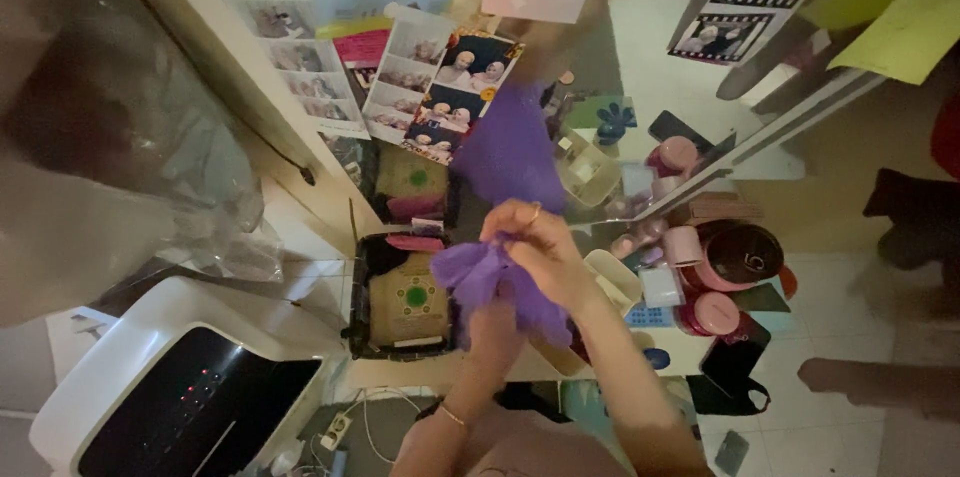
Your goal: Organizing various makeup and skincare products into containers and plastic bags at a vanity.
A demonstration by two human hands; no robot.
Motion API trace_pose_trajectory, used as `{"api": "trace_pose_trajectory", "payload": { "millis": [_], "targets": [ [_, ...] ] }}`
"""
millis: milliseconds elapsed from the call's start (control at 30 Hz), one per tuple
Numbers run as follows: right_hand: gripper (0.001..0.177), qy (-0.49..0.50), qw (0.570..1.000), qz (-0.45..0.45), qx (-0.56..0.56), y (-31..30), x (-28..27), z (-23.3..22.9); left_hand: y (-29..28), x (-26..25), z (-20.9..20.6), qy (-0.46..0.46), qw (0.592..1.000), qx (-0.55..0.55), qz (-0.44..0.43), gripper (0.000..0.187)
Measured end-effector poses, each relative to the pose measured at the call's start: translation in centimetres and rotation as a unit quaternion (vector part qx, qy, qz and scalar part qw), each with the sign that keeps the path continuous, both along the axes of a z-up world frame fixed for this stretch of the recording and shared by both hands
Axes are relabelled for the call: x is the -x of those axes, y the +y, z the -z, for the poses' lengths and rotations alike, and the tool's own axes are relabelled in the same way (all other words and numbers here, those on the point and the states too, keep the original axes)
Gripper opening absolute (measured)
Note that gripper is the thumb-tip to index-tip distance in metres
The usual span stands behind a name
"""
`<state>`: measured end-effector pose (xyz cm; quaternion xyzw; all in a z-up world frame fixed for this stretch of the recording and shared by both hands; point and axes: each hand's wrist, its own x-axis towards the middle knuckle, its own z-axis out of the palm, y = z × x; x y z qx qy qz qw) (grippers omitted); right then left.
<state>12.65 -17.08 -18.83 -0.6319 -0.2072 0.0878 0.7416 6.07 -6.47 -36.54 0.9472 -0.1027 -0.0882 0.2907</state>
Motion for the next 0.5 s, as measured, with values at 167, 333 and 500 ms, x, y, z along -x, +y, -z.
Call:
{"api": "trace_pose_trajectory", "payload": {
  "millis": [167, 333, 500],
  "targets": [
    [0.034, -0.012, 0.998, -0.036, 0.04, -0.8, 0.3, 1.1, -0.2, 0.0, 7.8, -0.231, 0.97, 0.056, -0.042, 0.074],
    [0.036, -0.009, 0.998, -0.023, 0.054, -1.5, 0.1, 2.8, -0.6, -0.8, 8.1, 0.101, 0.995, 0.001, -0.001, 0.094],
    [0.031, -0.005, 0.987, 0.104, 0.123, -3.3, -1.9, 5.4, -0.8, -1.5, 7.6, 0.062, 0.994, 0.09, -0.028, 0.067]
  ]
}}
